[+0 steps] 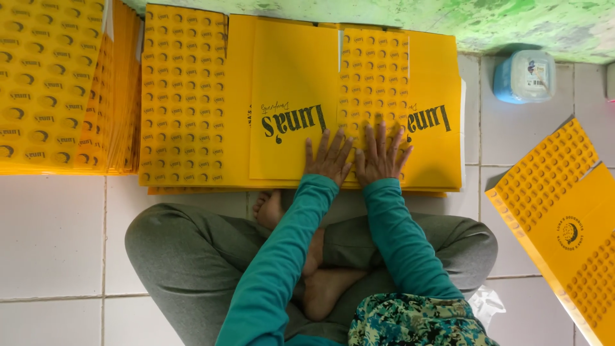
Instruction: Folding flat yellow cardboard sheets into boxes and stacking them
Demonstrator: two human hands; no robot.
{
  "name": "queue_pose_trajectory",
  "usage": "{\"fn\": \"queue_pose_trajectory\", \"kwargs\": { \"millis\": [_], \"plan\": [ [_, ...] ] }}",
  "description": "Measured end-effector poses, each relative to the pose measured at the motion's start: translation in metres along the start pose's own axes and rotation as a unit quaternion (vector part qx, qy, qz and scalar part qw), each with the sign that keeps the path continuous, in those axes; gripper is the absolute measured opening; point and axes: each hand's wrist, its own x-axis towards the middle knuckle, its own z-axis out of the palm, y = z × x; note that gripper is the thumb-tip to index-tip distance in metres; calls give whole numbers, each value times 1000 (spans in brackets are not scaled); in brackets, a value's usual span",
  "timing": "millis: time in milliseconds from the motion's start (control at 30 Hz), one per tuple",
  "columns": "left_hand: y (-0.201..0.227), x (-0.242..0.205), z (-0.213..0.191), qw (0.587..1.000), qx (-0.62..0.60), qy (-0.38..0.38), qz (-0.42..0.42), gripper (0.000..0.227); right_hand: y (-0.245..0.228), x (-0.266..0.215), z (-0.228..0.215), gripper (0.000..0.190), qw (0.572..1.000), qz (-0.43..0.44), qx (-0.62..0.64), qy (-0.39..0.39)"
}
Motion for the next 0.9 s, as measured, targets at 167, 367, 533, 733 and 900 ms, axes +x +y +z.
{"fn": "queue_pose_trajectory", "kwargs": {
  "millis": [167,367,533,733,900],
  "plan": [
    [0,3,7,999,0,48,9,64,3,3,-8,66,999,-5,-9,-33],
    [1,1,8,1000,5,2,2,65,26,11,-15,71,997,-50,-42,-50],
    [-1,2,4,1000,-13,-22,4,64,21,8,-13,70,998,-56,-11,0],
    [1,2,-2,1000,-17,-19,0,63,19,6,-3,65,994,-80,-22,75],
    [1,4,-28,996,-55,-74,-19,61,2,-14,51,62,966,-94,-131,203]
  ]
}}
